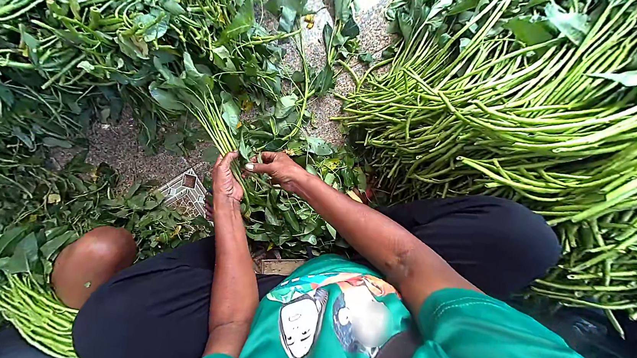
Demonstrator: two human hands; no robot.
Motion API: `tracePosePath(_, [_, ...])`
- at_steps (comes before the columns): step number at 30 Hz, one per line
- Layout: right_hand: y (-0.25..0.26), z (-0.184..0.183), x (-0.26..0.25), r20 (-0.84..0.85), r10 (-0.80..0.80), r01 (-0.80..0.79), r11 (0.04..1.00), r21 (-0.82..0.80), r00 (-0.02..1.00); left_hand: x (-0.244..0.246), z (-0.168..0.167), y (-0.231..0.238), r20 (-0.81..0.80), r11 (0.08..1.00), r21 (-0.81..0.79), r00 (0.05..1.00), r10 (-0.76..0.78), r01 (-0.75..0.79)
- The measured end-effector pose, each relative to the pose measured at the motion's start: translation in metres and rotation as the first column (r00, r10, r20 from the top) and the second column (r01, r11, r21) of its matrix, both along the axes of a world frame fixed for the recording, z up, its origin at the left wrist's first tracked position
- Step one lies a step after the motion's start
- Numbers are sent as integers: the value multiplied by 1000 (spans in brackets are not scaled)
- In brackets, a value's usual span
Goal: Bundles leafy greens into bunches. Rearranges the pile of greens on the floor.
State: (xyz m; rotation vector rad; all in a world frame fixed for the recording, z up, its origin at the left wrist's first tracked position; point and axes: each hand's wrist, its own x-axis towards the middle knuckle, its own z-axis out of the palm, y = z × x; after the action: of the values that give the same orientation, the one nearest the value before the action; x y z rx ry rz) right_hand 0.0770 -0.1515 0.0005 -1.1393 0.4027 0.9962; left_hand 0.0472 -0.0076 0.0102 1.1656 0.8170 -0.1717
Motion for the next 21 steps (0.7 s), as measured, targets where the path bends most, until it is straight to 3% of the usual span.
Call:
tracePosePath(3, [8, 1, -1, 181, 55, -32, 991, -131, 982, 5, 0, -7, -1, 1000, 19, 1000, -8, 8])
tracePosePath(5, [13, -2, -3, 204, 35, -9, 992, -128, 978, 6, 3, -10, 12, 1000, 12, 1000, -24, 24])
tracePosePath(10, [12, -6, -6, -130, -230, 249, 956, 157, 964, 1, -3, -1, 46, 996, -92, 999, 2, 2])
tracePosePath(12, [8, -8, -3, -210, -248, 293, 930, 222, 946, -4, -2, 0, 94, 987, -159, 995, 23, -8])
tracePosePath(14, [6, -4, 1, -146, -254, 278, 943, 185, 956, -4, 2, 0, 143, 980, -199, 990, -2, 31])
tracePosePath(16, [8, 2, -2, 42, -259, 253, 960, 122, 965, -5, 2, 2, 168, 986, -156, 985, -40, 67])
tracePosePath(18, [8, -2, -5, 331, -149, 151, 988, 19, 932, -2, 3, 3, 172, 999, -26, 985, -17, 22])
tracePosePath(20, [-8, -8, -7, 590, 203, -99, 974, -204, 782, 11, 2, 8, 169, 980, 103, 974, 153, -172])
tracePosePath(21, [-19, -11, -9, 602, 395, -235, 915, -329, 694, 16, 3, 15, 181, 954, 162, 958, 221, -251])
